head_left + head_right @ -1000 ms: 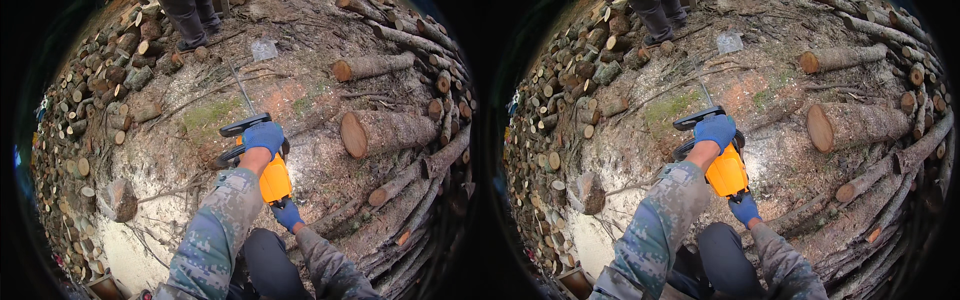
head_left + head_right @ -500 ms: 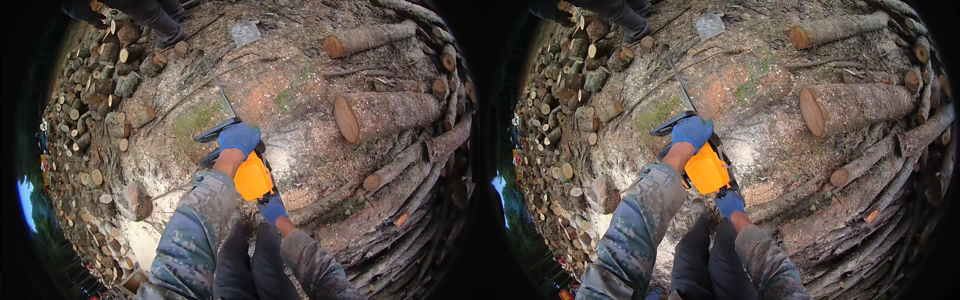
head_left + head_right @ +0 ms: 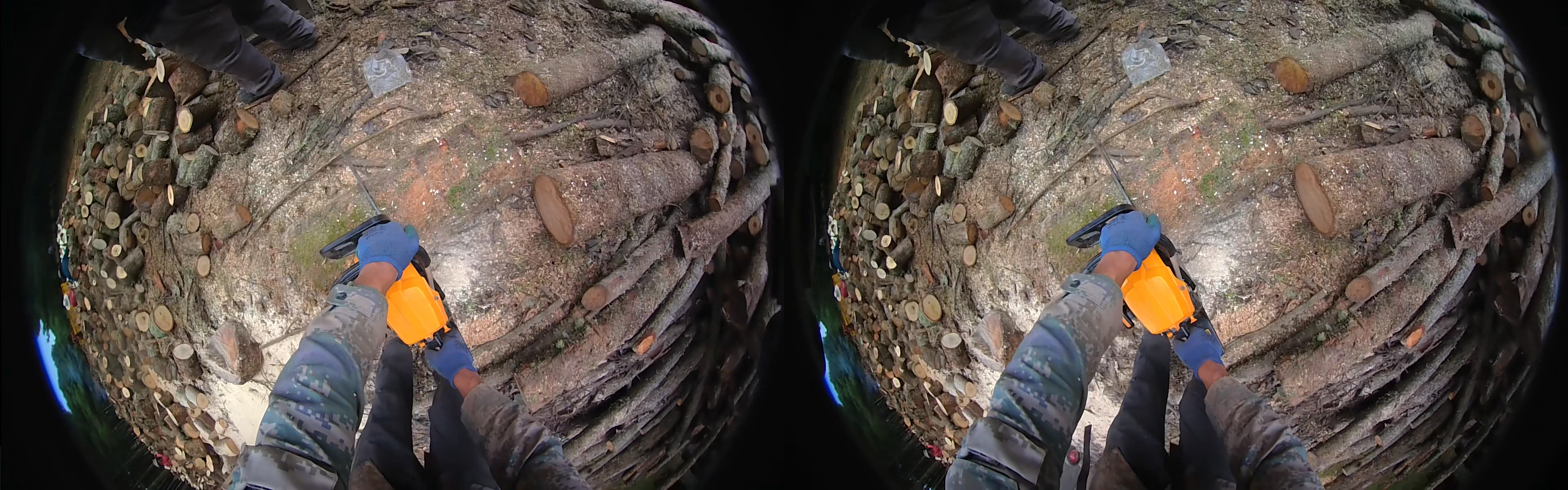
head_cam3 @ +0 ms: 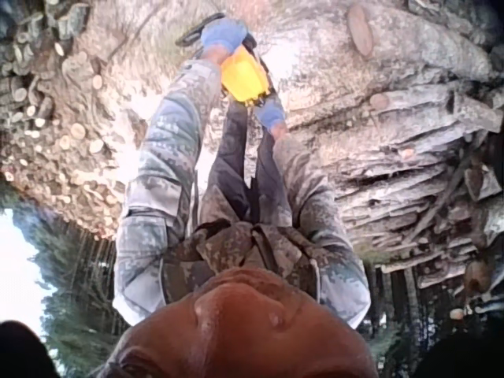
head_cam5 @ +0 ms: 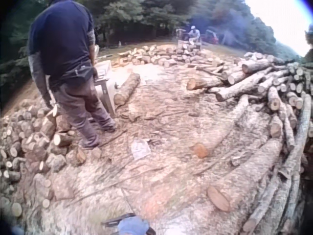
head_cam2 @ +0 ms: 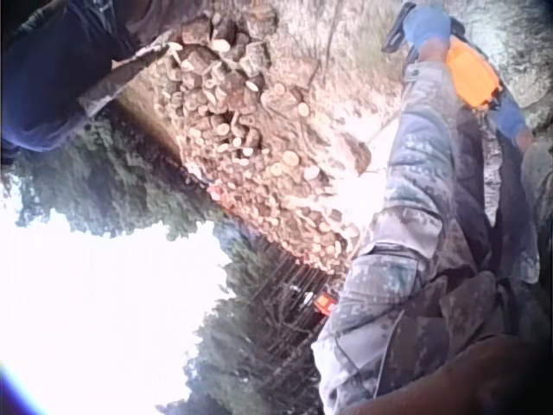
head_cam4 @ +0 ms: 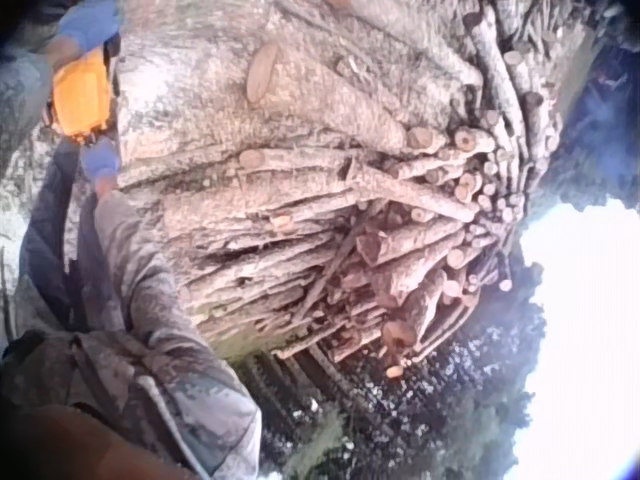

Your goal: The person uses a chainsaw to cut a large log into smaller sections. They reposition the log and continue cutting until a section is separated.

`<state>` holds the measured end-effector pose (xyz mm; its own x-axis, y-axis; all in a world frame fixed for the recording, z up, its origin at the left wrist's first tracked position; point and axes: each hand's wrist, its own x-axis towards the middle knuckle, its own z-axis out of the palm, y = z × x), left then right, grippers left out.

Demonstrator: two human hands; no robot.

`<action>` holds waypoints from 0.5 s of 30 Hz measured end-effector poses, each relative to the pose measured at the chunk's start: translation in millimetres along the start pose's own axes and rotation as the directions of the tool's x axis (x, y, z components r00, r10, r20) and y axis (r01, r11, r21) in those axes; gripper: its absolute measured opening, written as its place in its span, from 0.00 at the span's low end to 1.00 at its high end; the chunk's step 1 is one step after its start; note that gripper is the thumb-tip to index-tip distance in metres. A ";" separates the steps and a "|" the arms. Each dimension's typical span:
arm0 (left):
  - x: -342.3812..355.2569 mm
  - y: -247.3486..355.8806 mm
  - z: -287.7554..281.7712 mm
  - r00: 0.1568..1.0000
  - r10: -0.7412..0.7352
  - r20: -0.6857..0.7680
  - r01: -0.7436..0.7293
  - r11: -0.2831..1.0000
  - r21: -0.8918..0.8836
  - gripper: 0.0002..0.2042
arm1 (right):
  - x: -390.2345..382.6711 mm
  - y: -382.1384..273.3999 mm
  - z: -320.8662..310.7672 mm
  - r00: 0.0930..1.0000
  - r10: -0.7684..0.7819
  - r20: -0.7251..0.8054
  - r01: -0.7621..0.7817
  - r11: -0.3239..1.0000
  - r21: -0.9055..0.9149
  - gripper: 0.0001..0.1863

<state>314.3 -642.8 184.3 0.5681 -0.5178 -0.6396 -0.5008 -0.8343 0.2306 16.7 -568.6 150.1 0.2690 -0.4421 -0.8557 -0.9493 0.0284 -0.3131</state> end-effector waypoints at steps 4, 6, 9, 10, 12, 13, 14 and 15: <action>8.9 6.2 -11.9 0.998 0.012 0.062 -0.012 1.000 0.001 0.27 | -1.8 -8.6 -5.6 1.000 -0.002 -0.027 0.002 1.000 0.014 0.32; 10.0 8.4 -17.9 0.995 -0.011 0.099 0.012 1.000 -0.012 0.27 | -4.8 -14.9 -8.3 0.993 -0.073 -0.097 0.073 0.997 -0.003 0.33; 7.2 8.8 -12.7 0.996 0.008 0.084 -0.009 1.000 0.003 0.26 | -11.8 -24.1 -14.4 1.000 0.016 -0.021 -0.018 0.998 -0.053 0.32; 7.6 8.7 -8.9 0.998 0.012 0.056 -0.012 1.000 0.010 0.26 | -14.6 -24.2 -17.2 1.000 0.012 -0.019 -0.013 0.999 -0.033 0.31; 11.7 5.6 -5.5 1.000 0.025 0.002 -0.025 0.999 0.029 0.26 | -13.9 -30.8 -25.1 0.996 0.056 0.073 -0.048 0.993 -0.103 0.29; 13.0 4.4 -9.5 1.000 -0.010 0.014 0.010 1.000 0.025 0.27 | -17.0 -37.9 -29.6 0.993 0.072 0.093 -0.062 0.992 -0.109 0.29; 20.9 -3.0 -7.2 0.999 -0.029 0.017 0.029 0.999 0.025 0.27 | -19.3 -45.9 -33.1 0.990 0.088 0.113 -0.075 0.990 -0.116 0.29; 22.2 -1.0 -13.1 1.000 -0.028 -0.007 0.028 0.999 0.043 0.26 | -20.9 -48.9 -34.9 0.990 0.075 0.122 -0.058 0.989 -0.135 0.29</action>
<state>336.0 -655.9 179.5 0.5862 -0.4954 -0.6410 -0.5123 -0.8396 0.1804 51.8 -592.0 197.7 0.2149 -0.3264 -0.9205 -0.9766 -0.0672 -0.2042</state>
